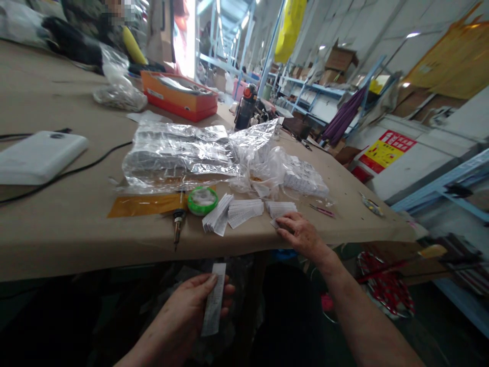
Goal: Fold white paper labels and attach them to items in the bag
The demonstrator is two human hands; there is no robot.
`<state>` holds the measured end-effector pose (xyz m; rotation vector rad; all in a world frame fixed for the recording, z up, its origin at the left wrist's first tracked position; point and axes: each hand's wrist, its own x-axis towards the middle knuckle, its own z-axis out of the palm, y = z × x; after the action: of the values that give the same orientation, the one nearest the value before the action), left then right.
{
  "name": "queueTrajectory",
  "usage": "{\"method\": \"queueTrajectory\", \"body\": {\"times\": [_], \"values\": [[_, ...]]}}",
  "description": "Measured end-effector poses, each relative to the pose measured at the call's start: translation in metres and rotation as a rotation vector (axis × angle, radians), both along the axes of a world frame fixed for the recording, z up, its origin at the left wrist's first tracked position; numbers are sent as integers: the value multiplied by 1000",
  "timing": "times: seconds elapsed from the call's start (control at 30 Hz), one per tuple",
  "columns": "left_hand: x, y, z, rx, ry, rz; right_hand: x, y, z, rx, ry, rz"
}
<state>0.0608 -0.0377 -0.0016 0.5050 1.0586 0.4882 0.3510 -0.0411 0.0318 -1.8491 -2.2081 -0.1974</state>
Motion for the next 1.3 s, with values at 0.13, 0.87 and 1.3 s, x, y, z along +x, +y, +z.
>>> {"method": "queueTrajectory", "body": {"times": [0.13,0.87,1.3], "values": [[-2,-1,-1,-1,20,-9,1,6,-1,37,-63,30],[-11,-8,7,-61,-272,194,-158,-51,-48,251,297,616],[-17,-7,12,-60,-330,219,-152,-43,-40,187,211,681]]}}
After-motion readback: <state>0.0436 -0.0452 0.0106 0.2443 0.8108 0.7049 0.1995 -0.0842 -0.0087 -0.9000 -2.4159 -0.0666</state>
